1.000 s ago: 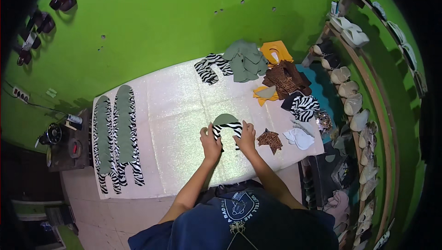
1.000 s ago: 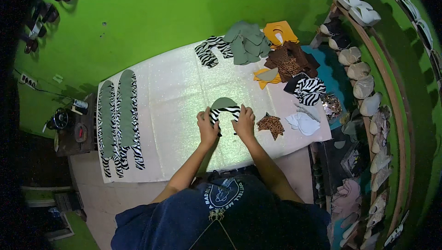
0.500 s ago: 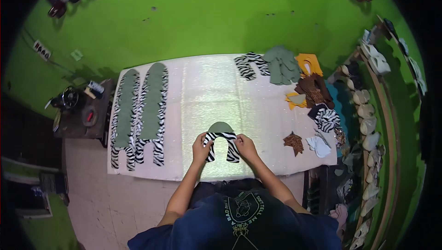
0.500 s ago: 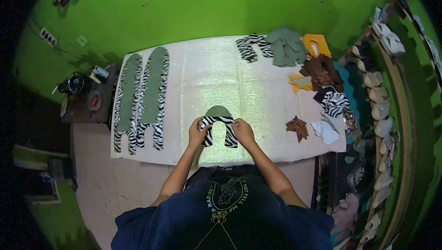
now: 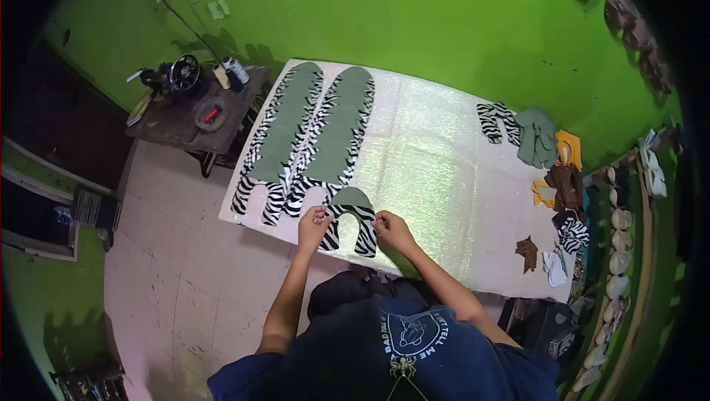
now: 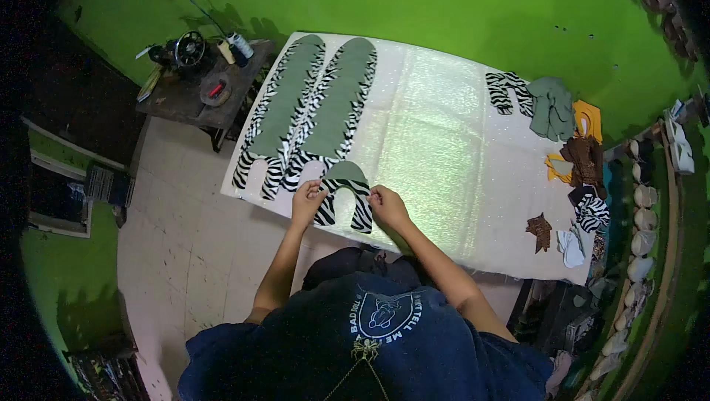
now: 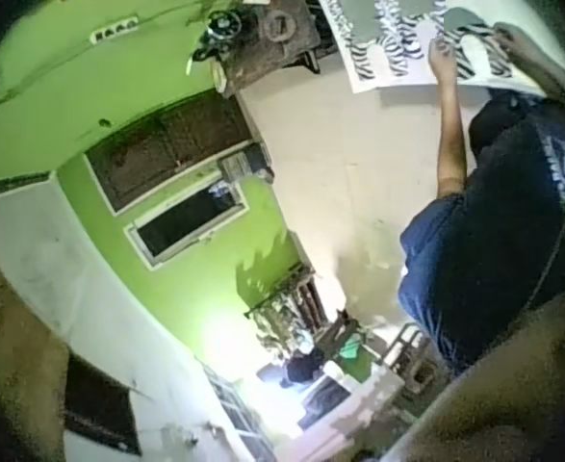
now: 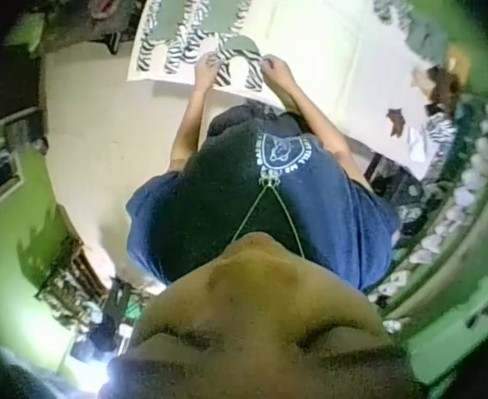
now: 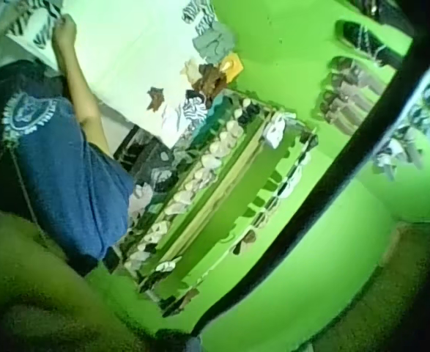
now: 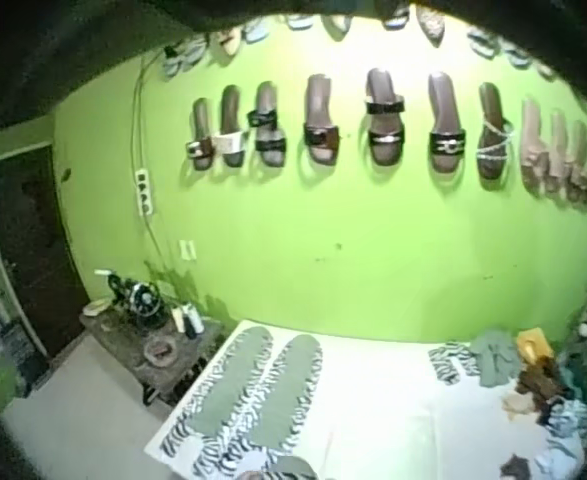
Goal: The person assembles shoe components on a white work table. They pick up zebra-patterned fabric pieces and green foam inserts, aligning them together and pressing them to form a unit. The person repeats this process, handling the parts one at a time and placing the assembled units on the table.
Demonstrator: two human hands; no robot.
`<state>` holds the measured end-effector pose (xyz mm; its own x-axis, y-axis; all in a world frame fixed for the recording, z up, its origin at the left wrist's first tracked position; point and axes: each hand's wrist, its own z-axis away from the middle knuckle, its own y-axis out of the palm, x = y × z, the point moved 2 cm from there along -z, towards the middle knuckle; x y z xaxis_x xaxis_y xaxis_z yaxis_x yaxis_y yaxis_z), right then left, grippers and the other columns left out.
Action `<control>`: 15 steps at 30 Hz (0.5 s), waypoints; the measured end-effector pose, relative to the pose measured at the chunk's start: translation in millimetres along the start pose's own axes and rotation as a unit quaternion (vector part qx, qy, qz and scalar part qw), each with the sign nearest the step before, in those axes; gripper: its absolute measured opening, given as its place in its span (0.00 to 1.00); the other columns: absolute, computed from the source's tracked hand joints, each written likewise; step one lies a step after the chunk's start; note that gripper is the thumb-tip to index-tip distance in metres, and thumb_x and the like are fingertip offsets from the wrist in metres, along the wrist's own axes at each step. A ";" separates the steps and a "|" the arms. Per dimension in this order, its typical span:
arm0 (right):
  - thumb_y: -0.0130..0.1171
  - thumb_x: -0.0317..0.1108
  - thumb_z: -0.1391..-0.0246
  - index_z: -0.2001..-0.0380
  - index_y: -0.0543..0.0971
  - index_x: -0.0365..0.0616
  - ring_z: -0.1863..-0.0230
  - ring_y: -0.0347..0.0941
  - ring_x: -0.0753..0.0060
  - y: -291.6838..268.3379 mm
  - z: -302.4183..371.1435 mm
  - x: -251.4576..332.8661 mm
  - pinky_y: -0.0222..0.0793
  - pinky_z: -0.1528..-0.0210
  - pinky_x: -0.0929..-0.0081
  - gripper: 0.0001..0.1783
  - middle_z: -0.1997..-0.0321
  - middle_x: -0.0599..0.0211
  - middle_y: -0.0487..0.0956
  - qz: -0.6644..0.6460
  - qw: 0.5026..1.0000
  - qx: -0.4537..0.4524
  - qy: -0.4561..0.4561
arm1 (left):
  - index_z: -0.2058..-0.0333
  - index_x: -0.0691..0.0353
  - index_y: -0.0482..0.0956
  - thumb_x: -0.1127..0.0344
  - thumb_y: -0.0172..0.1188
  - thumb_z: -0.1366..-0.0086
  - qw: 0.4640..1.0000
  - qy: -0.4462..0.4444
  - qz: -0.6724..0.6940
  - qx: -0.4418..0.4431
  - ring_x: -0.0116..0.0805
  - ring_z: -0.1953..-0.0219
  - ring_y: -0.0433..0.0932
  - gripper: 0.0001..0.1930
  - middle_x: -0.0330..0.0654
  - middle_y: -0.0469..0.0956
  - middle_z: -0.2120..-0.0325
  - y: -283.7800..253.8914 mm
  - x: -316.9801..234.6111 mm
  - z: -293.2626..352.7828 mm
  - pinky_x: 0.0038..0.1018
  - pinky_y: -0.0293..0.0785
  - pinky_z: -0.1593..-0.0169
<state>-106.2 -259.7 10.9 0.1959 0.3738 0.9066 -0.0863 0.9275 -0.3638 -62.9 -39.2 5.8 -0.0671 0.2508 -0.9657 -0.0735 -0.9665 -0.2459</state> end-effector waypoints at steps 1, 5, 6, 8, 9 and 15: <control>0.56 0.34 0.52 0.68 0.73 0.36 0.76 0.71 0.71 9.3 -3.3 4.7 0.66 0.70 0.75 0.12 0.76 0.61 0.75 0.001 1.000 0.006 -0.009 | 0.63 0.68 0.73 0.73 0.62 0.49 1.000 0.025 -0.012 -0.009 0.19 0.73 0.71 0.14 0.38 0.75 0.72 -13.1 1.8 -1.1 0.15 0.68 0.68; 0.55 0.33 0.50 0.71 0.72 0.37 0.78 0.66 0.79 40.0 -14.8 13.7 0.64 0.73 0.79 0.09 0.79 0.68 0.71 -0.001 0.999 0.011 -0.044 | 0.62 0.67 0.75 0.67 0.64 0.50 0.999 0.016 -0.044 0.000 0.23 0.71 0.71 0.16 0.39 0.76 0.70 -52.2 11.1 -14.0 0.18 0.68 0.65; 0.54 0.33 0.49 0.72 0.71 0.37 0.79 0.64 0.84 46.0 -16.9 15.8 0.62 0.75 0.82 0.08 0.81 0.72 0.69 -0.006 0.998 0.012 -0.053 | 0.63 0.67 0.75 0.68 0.65 0.52 0.998 0.028 -0.057 -0.001 0.23 0.71 0.71 0.17 0.39 0.76 0.71 -60.0 12.2 -17.1 0.19 0.68 0.65; 0.54 0.34 0.49 0.72 0.71 0.38 0.80 0.64 0.83 55.9 -21.3 20.5 0.63 0.75 0.81 0.09 0.81 0.72 0.70 -0.002 0.999 0.011 -0.053 | 0.64 0.67 0.76 0.67 0.66 0.53 0.996 0.043 -0.074 0.005 0.23 0.72 0.70 0.16 0.38 0.76 0.73 -75.1 15.4 -24.3 0.18 0.67 0.67; 0.54 0.34 0.49 0.72 0.71 0.38 0.79 0.65 0.83 60.3 -23.5 23.5 0.63 0.75 0.81 0.09 0.80 0.71 0.70 0.000 0.999 0.010 -0.050 | 0.65 0.66 0.76 0.67 0.66 0.53 0.996 0.040 -0.074 0.008 0.22 0.73 0.70 0.16 0.37 0.76 0.74 -81.0 18.0 -28.2 0.18 0.67 0.68; 0.53 0.32 0.50 0.70 0.72 0.36 0.77 0.69 0.80 76.9 -40.5 31.0 0.65 0.73 0.80 0.09 0.79 0.69 0.73 0.012 0.999 -0.006 -0.044 | 0.67 0.63 0.78 0.65 0.67 0.55 0.995 0.049 -0.085 0.025 0.22 0.76 0.69 0.15 0.36 0.75 0.76 -97.8 22.8 -50.9 0.18 0.65 0.71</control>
<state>-67.2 -176.5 2.3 0.1067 0.3944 0.9127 -0.0779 0.9185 -0.3877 -6.5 58.2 3.5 0.0480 0.4024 -0.9142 -0.1246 -0.9057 -0.4052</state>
